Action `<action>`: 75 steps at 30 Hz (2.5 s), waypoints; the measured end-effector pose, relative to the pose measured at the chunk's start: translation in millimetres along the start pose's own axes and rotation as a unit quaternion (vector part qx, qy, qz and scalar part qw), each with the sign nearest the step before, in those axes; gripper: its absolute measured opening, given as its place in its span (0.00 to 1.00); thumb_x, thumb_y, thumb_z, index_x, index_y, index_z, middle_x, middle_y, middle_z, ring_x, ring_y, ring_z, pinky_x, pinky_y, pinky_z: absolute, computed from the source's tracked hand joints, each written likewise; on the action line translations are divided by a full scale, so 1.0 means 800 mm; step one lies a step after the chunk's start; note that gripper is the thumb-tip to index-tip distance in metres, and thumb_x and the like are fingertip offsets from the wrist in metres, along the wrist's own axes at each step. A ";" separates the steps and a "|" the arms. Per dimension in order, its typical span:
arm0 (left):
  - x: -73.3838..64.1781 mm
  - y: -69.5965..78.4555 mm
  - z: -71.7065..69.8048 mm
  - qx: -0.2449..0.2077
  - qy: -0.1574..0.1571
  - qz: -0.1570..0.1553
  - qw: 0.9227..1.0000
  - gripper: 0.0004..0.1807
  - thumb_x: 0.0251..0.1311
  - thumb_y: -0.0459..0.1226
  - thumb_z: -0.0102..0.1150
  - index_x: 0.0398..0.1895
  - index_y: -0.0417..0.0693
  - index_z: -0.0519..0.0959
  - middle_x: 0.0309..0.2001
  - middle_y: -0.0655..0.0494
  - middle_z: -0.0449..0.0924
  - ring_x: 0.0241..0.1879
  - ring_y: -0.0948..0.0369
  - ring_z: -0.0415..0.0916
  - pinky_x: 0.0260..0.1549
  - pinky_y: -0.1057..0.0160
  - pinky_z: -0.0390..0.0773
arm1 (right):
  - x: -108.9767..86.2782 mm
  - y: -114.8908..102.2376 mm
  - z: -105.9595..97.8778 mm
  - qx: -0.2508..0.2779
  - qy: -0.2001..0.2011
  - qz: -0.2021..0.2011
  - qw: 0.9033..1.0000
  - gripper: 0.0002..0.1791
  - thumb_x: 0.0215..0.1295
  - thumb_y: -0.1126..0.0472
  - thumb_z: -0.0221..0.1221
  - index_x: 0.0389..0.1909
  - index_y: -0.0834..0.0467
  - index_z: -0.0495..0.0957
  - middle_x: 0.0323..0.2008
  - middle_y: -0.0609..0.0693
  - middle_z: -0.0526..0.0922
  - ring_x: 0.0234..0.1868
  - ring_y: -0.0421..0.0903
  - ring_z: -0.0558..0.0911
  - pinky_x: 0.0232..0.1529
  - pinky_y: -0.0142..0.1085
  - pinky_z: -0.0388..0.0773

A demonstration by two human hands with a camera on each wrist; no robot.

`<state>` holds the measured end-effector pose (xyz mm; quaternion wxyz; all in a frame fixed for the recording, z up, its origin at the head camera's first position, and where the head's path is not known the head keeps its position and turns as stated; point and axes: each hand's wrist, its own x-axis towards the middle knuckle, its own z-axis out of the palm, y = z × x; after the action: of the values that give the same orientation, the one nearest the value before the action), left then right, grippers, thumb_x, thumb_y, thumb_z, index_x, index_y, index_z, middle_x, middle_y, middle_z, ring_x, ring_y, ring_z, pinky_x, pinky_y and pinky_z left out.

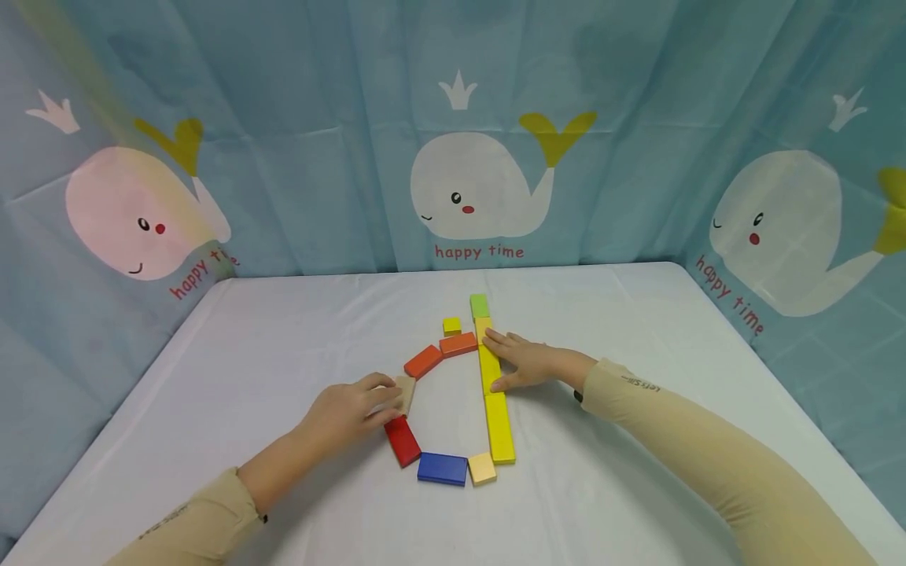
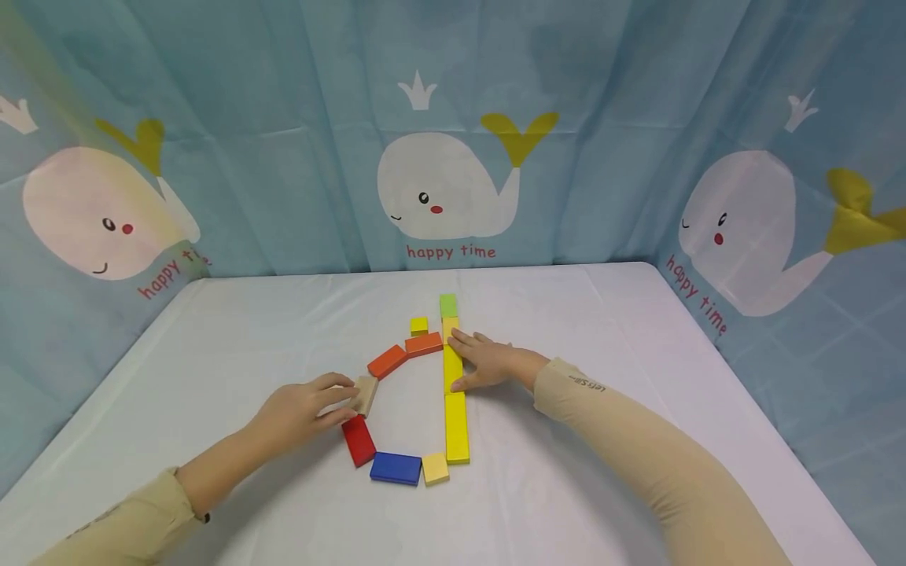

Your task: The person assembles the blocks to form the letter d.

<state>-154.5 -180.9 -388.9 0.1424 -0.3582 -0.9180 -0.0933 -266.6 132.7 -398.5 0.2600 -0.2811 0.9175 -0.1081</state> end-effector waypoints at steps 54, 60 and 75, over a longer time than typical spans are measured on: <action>0.176 -0.071 0.077 -0.006 -0.197 -0.105 0.975 0.25 0.69 0.45 0.55 0.68 0.54 0.71 0.66 0.51 0.69 0.63 0.53 0.70 0.60 0.52 0.69 | 0.002 -0.005 0.000 -0.002 -0.003 0.025 1.000 0.52 0.61 0.34 0.58 0.78 0.46 0.41 0.78 0.42 0.35 0.76 0.54 0.41 0.65 0.66 0.48; 0.183 -0.070 0.083 -0.012 -0.195 -0.100 0.976 0.24 0.69 0.43 0.56 0.67 0.54 0.72 0.65 0.53 0.72 0.64 0.54 0.68 0.61 0.52 0.68 | 0.002 -0.003 0.001 -0.008 0.000 0.028 1.000 0.53 0.60 0.34 0.58 0.78 0.45 0.41 0.78 0.42 0.36 0.76 0.55 0.42 0.64 0.68 0.48; 0.160 -0.071 0.074 0.002 -0.126 -0.098 0.987 0.20 0.67 0.39 0.59 0.62 0.55 0.78 0.61 0.51 0.76 0.59 0.54 0.74 0.55 0.54 0.73 | -0.001 -0.008 0.001 -0.009 -0.001 0.019 1.000 0.52 0.61 0.34 0.58 0.78 0.46 0.41 0.78 0.41 0.35 0.76 0.54 0.41 0.65 0.67 0.48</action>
<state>-294.5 -125.0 -407.0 0.0165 -0.2746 -0.9596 -0.0587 -262.6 128.0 -396.3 0.2609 -0.2661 0.9231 -0.0948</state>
